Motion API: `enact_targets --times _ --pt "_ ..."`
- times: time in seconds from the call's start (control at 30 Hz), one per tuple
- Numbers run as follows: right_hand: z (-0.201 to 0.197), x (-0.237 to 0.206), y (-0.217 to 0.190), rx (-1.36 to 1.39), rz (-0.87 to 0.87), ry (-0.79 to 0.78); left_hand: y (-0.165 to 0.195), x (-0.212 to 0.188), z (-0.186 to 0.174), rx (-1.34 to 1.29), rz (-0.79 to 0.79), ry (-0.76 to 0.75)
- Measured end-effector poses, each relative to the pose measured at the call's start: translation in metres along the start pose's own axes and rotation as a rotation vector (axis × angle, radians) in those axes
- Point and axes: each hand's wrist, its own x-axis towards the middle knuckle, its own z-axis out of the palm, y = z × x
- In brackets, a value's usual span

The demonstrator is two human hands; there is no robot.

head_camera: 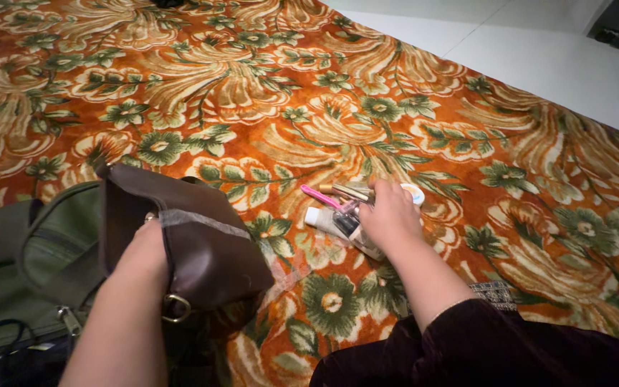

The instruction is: The person opens a green backpack on a bed, pulls out a brown zippered pouch, and removes cosmetics and makeup items from the pouch one at a time, placing them on the bedspread. They continue emptying the pouch of bottles, tubes, and brushes throughout the clip.

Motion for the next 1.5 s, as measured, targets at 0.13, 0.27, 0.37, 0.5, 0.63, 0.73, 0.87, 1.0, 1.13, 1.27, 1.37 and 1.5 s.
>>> enact_targets --times 0.13,0.27,0.37,0.5,0.63,0.73,0.87,1.0,1.13,1.27,1.37,1.5 --pt "0.001 -0.009 -0.017 0.109 -0.218 0.110 -0.006 0.008 0.017 -0.062 0.008 0.050" --pt "0.001 -0.016 -0.025 0.143 -0.312 0.108 -0.010 0.012 0.032 -0.129 -0.001 0.103" --pt "0.000 -0.017 -0.025 0.184 -0.368 0.133 -0.008 0.011 0.034 -0.187 -0.008 0.128" --pt "-0.002 -0.017 -0.027 0.213 -0.379 0.136 0.003 0.003 0.021 -0.151 0.048 0.091" --pt "-0.004 -0.017 -0.033 0.253 -0.359 0.102 0.026 -0.013 -0.020 0.011 0.046 0.133" --pt "-0.008 -0.018 -0.040 0.384 -0.412 0.121 0.039 -0.035 -0.076 0.013 -0.017 0.137" --pt "-0.016 -0.023 -0.052 0.516 -0.355 0.067 0.055 -0.081 -0.156 0.136 -0.034 0.322" --pt "-0.024 -0.027 -0.075 0.820 -0.212 -0.138 0.069 -0.122 -0.198 0.021 0.048 0.496" --pt "-0.047 -0.027 -0.091 1.410 -0.031 -0.486 0.110 -0.127 -0.179 -0.313 0.432 0.543" --pt "-0.070 -0.029 -0.081 1.975 -0.195 -0.950 0.167 -0.136 -0.118 -0.340 0.683 0.374" --pt "-0.065 -0.023 -0.068 1.815 0.016 -0.692 0.184 -0.145 -0.087 -0.402 0.792 0.289" --pt "-0.049 0.015 -0.046 1.715 0.114 -0.306 0.176 -0.136 -0.083 -0.582 0.926 0.206"
